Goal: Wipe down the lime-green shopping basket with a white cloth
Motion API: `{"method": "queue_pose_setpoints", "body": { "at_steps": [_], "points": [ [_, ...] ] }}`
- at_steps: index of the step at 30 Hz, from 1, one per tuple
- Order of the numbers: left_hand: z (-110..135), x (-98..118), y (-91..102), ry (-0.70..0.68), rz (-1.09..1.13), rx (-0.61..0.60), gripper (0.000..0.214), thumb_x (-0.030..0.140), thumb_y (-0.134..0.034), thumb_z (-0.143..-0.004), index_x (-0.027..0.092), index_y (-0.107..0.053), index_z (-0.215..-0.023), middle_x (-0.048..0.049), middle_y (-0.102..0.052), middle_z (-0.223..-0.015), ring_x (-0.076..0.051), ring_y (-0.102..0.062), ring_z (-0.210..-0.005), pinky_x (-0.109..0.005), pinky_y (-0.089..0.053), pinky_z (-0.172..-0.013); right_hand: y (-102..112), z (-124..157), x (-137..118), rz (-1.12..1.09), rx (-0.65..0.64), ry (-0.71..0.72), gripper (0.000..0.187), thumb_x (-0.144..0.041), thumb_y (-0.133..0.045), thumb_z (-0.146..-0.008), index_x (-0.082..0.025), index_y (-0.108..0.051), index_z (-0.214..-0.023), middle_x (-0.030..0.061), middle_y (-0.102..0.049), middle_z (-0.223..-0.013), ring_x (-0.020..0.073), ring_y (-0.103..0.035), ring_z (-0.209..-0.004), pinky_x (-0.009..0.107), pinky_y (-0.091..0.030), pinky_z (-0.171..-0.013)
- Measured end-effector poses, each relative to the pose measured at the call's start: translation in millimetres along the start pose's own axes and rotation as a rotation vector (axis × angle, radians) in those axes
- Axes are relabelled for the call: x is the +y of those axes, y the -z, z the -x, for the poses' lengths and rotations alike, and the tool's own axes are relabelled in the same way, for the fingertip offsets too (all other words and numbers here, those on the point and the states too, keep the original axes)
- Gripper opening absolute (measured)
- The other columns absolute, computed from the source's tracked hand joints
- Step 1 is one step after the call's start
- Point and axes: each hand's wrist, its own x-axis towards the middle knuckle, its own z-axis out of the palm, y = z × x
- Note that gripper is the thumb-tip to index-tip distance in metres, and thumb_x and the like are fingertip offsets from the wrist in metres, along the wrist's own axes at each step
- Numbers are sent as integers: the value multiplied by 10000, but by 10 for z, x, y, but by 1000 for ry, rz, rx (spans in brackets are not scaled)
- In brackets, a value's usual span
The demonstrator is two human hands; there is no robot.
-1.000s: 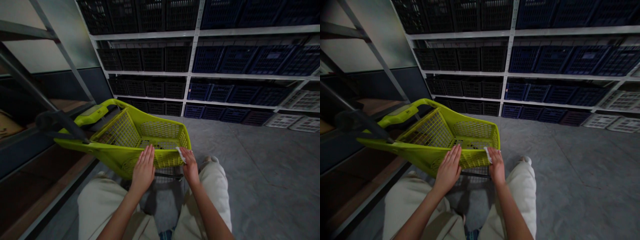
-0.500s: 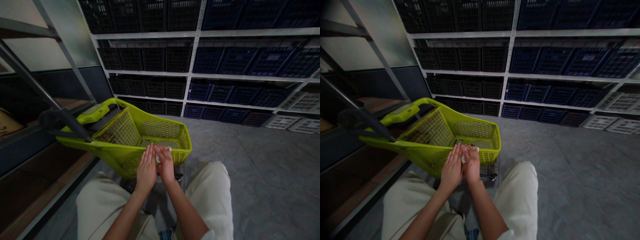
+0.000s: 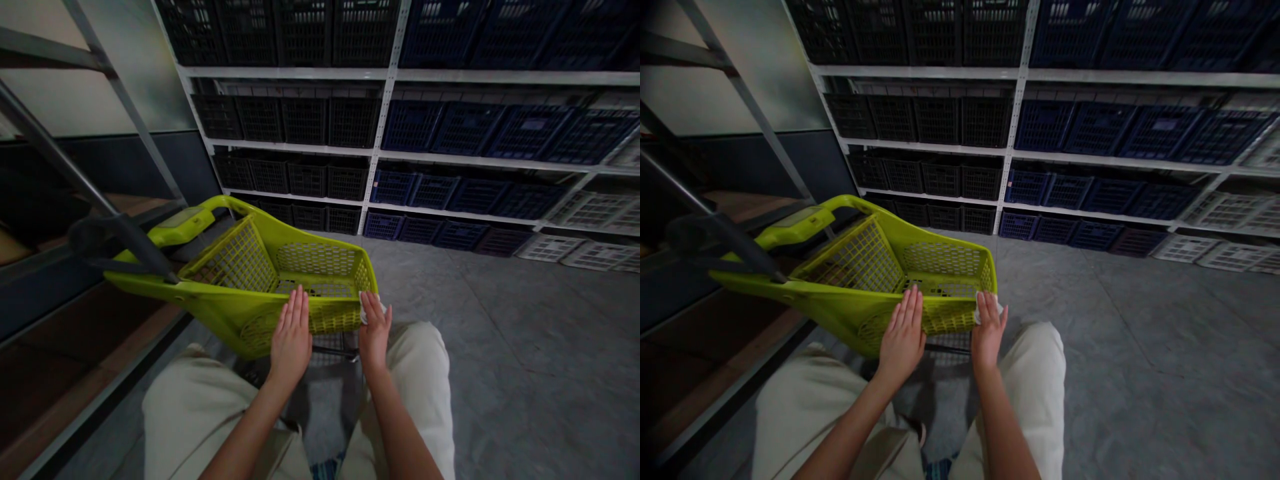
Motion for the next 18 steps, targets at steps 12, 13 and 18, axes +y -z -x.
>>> {"method": "queue_pose_setpoints", "body": {
  "at_steps": [12, 13, 18],
  "points": [
    [2, 16, -88, 23, -49, -5, 815, 84, -406, -867, 68, 6, -1570, -157, -144, -1641, -251, -130, -1526, -436, -271, -1213, -186, -93, -586, -51, -238, 349, 851, 74, -355, -702, -220, -384, -1500, 44, -451, -1539, 129, -278, -1488, 428, -99, -1244],
    [2, 19, -74, 20, -41, -8, 829, 93, -425, -860, 64, 4, -1570, -157, -133, -1643, -257, -128, -1527, -440, -269, -1213, -126, -83, -450, -39, -226, 338, 862, 70, -350, -699, -232, -371, -1506, 40, -448, -1542, 127, -275, -1489, 430, -105, -1242],
    [0, 33, -21, 16, -12, -15, 865, 106, -465, -838, 65, -8, -1571, -152, -117, -1648, -264, -131, -1527, -439, -259, -1218, 98, -25, 173, 20, -100, 126, 873, 50, -322, -663, -263, -426, -1472, 34, -501, -1502, 132, -353, -1454, 448, -198, -1212]
  ]
}}
